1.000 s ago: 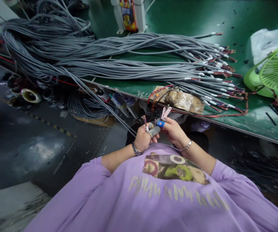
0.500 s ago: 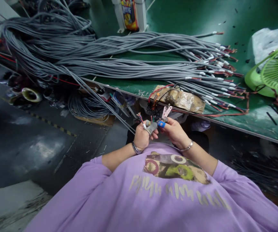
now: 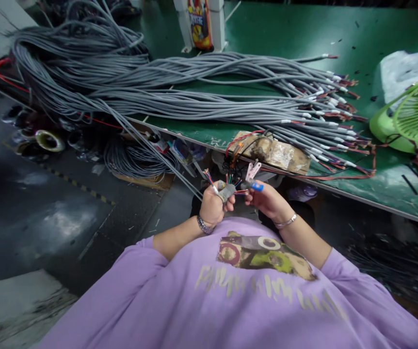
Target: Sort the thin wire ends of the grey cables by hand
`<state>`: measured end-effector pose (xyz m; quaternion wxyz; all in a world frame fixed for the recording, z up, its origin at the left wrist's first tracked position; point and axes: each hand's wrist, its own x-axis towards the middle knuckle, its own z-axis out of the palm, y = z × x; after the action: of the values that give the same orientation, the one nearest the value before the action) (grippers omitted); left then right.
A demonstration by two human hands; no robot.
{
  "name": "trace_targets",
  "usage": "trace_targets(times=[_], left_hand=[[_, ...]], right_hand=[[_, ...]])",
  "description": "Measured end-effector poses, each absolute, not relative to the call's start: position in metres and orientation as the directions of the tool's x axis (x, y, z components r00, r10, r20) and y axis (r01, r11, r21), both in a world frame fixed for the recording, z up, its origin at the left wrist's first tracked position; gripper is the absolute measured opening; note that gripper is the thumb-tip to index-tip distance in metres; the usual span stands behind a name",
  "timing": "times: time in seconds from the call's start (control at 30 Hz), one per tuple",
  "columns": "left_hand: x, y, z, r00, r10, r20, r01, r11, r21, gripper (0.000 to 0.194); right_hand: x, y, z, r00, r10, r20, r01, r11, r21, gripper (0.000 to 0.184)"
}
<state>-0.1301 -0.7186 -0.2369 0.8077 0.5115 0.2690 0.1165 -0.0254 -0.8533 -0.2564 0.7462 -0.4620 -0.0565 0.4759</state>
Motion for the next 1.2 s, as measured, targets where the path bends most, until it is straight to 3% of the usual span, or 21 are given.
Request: trace_targets(times=[0.1, 0.27, 0.5, 0.87, 1.0, 1.2], left_hand=[[-0.129, -0.719, -0.233, 0.867, 0.393, -0.307, 0.123, 0.429, 0.895, 0.04], [-0.123, -0.725, -0.228, 0.897, 0.325, -0.301, 0.153, 0.411, 0.899, 0.041], [-0.118, -0.73, -0.231, 0.89, 0.335, -0.309, 0.16, 0.406, 0.9, 0.042], [-0.116, -0.732, -0.238, 0.884, 0.346, -0.315, 0.181, 0.367, 0.912, 0.043], [-0.118, -0.732, -0.237, 0.881, 0.356, -0.313, 0.175, 0.369, 0.913, 0.043], [-0.127, -0.731, -0.234, 0.873, 0.359, -0.33, 0.17, 0.409, 0.896, 0.044]], right_hand=[[-0.014, -0.849, -0.254, 0.572, 0.72, -0.392, -0.711, 0.198, -0.675, 0.047], [-0.01, -0.832, -0.244, 0.639, 0.685, -0.35, -0.643, 0.227, -0.731, 0.048], [-0.013, -0.824, -0.238, 0.643, 0.657, -0.394, -0.698, 0.29, -0.655, 0.05], [-0.014, -0.816, -0.241, 0.706, 0.569, -0.422, -0.677, 0.366, -0.639, 0.05], [-0.016, -0.817, -0.24, 0.665, 0.594, -0.454, -0.724, 0.361, -0.588, 0.051], [-0.016, -0.825, -0.24, 0.619, 0.69, -0.375, -0.704, 0.275, -0.655, 0.064]])
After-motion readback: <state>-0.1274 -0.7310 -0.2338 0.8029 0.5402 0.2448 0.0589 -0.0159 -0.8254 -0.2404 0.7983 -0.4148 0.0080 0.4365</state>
